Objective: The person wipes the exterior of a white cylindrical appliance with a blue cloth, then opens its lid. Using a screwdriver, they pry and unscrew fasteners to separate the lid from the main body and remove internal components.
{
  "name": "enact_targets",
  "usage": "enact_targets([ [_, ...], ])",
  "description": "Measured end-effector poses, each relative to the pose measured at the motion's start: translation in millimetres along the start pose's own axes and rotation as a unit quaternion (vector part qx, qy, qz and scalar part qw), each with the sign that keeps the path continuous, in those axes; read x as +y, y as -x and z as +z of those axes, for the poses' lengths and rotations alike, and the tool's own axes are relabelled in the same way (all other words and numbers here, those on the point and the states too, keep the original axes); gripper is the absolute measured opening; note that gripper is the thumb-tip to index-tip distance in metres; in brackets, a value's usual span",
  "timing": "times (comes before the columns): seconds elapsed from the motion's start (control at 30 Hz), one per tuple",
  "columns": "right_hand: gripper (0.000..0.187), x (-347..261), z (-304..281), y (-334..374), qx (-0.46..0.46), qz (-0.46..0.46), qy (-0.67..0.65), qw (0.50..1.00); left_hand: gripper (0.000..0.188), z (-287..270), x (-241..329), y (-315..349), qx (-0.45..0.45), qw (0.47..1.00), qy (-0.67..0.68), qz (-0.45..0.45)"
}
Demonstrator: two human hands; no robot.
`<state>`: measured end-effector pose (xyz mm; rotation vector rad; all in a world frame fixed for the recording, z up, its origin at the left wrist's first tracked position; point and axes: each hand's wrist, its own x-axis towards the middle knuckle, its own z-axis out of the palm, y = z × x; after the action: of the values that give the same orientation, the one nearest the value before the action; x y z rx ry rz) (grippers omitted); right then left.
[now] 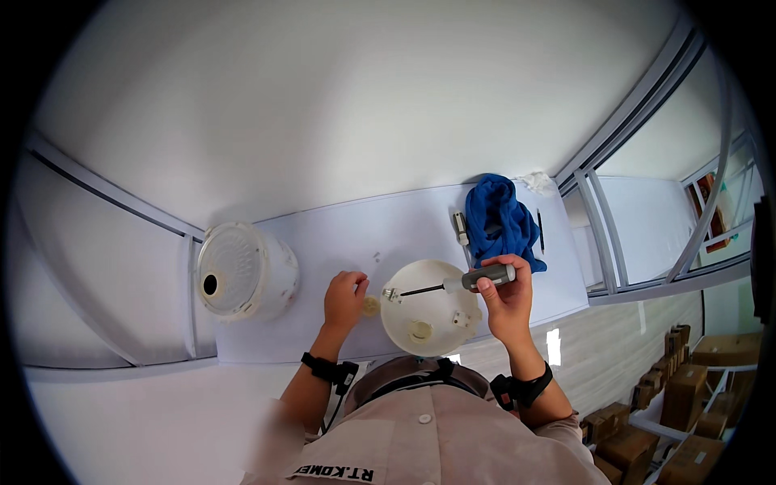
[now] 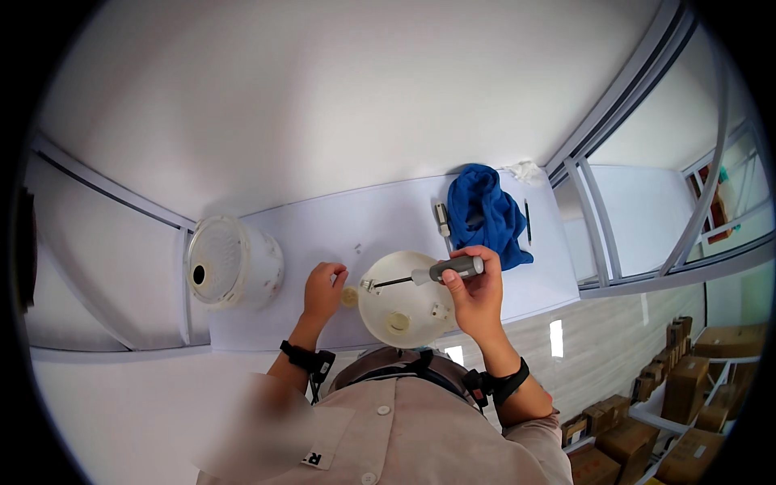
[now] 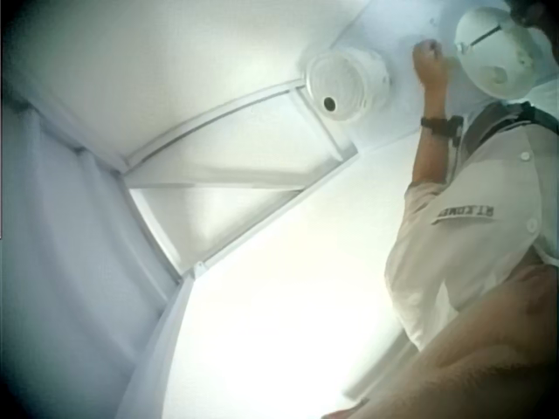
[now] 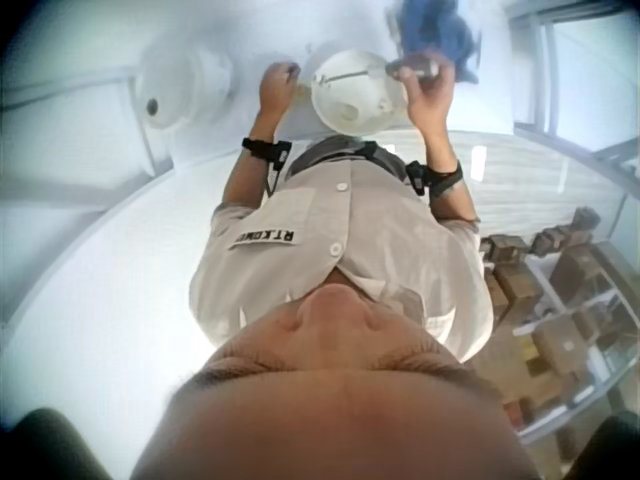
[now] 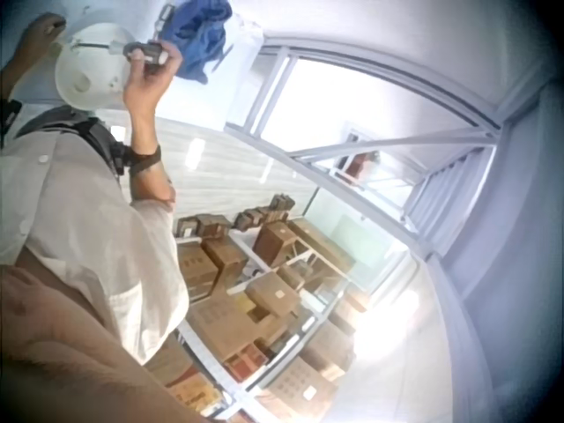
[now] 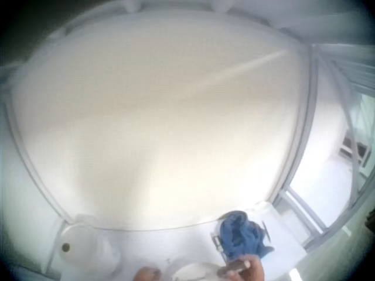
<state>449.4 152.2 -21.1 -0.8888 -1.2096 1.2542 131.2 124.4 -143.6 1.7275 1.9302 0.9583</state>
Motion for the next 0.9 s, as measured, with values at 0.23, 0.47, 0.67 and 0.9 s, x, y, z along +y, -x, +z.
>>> enact_targets([
  [0.23,0.044,0.3,-1.1,0.5,0.006,-0.013,0.005,1.0,0.015,17.2,-11.4,-12.4,-0.026,0.999,-0.003,-0.037],
  [0.47,0.045,1.2,-2.8,6.6,0.024,0.011,0.014,1.0,0.023,7.9,-1.5,-3.1,0.002,0.999,-0.022,-0.026],
  [0.67,0.046,12.4,-2.8,15.6,-0.001,-0.004,0.134,0.991,0.038,-12.0,34.6,17.3,-0.164,0.971,0.032,-0.169],
  [0.9,0.05,12.7,10.8,13.3,-0.073,-0.09,0.278,0.953,0.048,-0.3,38.1,15.1,-0.193,0.962,0.073,-0.179],
])
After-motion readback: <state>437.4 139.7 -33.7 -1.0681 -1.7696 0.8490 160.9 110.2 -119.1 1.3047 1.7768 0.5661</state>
